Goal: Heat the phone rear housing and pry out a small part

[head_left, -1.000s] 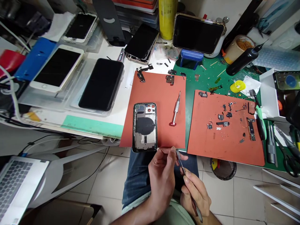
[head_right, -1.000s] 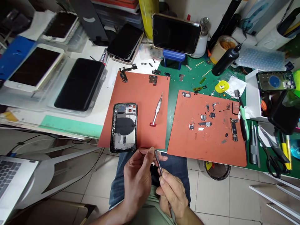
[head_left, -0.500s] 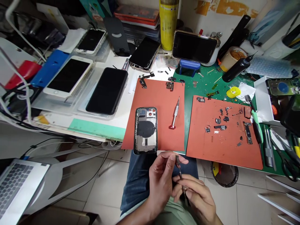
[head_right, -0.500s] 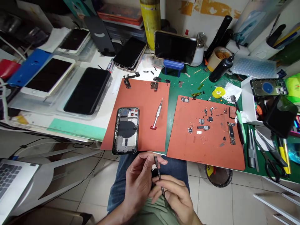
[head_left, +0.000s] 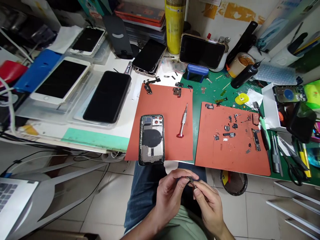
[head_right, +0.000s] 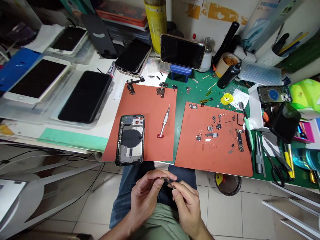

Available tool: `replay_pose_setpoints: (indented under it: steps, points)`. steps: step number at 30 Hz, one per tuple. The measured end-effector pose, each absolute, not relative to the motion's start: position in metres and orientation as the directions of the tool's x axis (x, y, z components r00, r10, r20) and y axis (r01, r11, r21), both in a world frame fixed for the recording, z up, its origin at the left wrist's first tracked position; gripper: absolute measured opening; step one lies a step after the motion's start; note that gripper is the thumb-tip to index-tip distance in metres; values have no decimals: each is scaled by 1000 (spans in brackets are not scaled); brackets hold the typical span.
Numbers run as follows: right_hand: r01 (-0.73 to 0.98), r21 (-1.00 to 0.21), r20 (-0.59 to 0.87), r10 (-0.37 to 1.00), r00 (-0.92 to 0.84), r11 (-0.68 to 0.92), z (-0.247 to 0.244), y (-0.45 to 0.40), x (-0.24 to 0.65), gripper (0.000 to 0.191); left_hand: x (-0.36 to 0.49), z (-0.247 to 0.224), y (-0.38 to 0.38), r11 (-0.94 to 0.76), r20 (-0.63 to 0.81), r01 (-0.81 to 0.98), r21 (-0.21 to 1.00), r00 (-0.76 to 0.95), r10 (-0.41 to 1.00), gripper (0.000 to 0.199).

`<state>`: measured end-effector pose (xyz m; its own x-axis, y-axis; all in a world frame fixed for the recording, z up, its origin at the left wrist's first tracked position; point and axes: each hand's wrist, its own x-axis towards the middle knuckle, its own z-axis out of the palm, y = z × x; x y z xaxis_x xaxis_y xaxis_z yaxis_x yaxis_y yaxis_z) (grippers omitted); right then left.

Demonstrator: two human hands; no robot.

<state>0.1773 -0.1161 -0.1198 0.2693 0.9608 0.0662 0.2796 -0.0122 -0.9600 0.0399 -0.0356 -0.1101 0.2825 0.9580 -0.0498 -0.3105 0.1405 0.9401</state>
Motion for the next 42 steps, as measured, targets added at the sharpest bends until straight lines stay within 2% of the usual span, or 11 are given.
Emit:
replay_pose_setpoints:
  steps: [6,9,13,19,30,38,42]
  points:
    - [307,-952,64,974,216,-5,-118,-115,183,25,29,-111,-28,-89,120,-103,991,361,925,35]
    - [342,-940,51,982,182,-15,-119,-115,186,26,27,-105,-25,-132,135,-32,991,362,922,35]
    - [386,-922,79,986,149,15,-122,-115,188,27,27,-94,-24,-81,73,6,997,355,932,33]
    - [436,-896,152,980,126,83,-130,-115,194,27,27,-91,-25,46,-27,-43,998,371,928,30]
    - [413,-899,195,977,84,144,-136,-113,207,27,26,-89,-22,189,-135,-92,978,412,901,23]
    - [313,-948,89,994,62,65,-137,-114,214,26,23,-94,-18,291,-201,-116,950,488,850,21]
    - [222,-975,10,997,78,-7,-136,-116,209,29,21,-99,-15,288,-181,-128,949,526,831,21]
